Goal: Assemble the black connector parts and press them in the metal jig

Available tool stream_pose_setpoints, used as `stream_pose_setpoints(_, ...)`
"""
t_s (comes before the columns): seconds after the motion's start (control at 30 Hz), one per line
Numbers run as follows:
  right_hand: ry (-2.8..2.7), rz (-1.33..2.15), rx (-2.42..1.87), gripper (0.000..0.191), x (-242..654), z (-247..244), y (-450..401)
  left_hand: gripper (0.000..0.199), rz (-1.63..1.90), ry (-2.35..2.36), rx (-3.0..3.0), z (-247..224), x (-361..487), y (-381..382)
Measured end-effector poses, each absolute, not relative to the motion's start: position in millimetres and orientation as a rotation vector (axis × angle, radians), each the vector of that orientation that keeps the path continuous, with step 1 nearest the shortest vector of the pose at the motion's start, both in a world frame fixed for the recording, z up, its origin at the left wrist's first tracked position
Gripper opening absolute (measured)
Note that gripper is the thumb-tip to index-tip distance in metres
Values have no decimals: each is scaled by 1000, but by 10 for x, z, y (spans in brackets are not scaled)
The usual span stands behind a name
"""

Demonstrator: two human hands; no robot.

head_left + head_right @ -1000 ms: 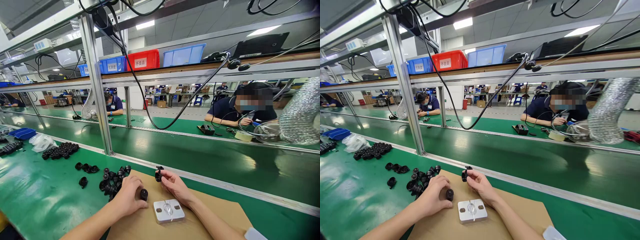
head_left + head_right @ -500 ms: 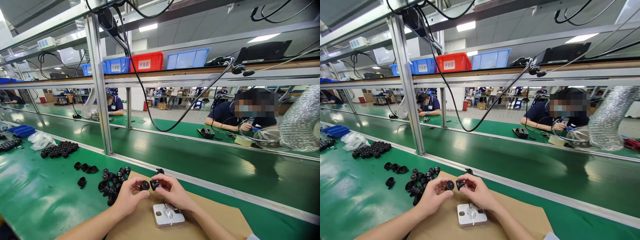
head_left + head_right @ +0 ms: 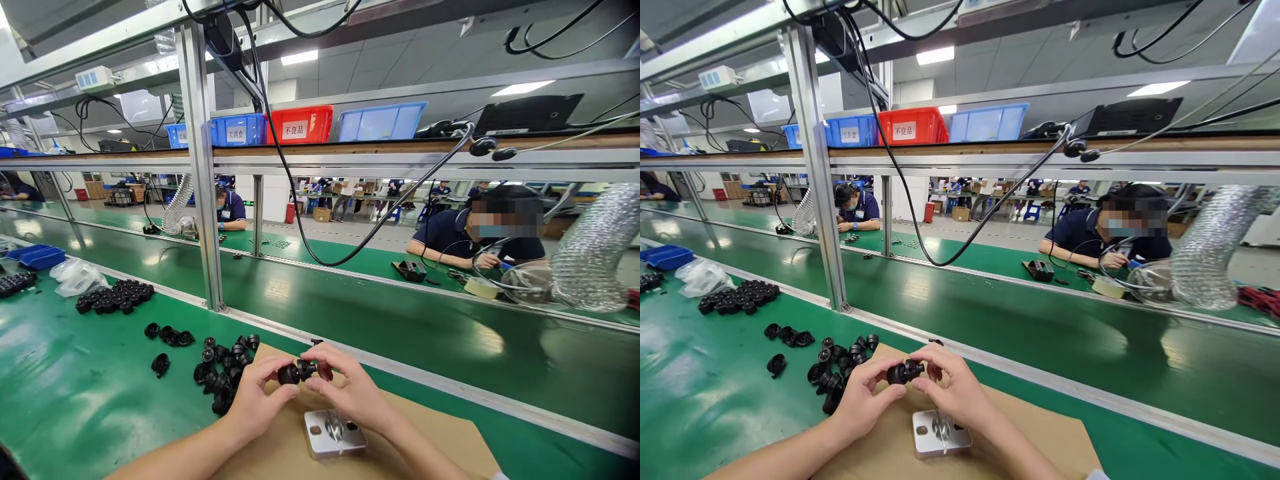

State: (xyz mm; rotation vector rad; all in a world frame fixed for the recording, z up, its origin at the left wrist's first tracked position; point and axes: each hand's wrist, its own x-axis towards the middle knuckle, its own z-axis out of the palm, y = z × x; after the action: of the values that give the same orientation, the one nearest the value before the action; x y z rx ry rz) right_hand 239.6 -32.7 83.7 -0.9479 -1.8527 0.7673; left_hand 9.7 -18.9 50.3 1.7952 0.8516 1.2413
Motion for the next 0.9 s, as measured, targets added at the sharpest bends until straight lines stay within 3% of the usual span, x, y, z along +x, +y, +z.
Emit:
stream_pose_setpoints(0.67, -1967, 655, -859, 36, 2344, 820, -381, 45, 1326, 756, 1910, 522, 93, -225)
stream_pose_setpoints(0.9, -2064, 521, -1068, 23, 2319, 828, -424, 41, 1314, 768, 1967, 564, 94, -226)
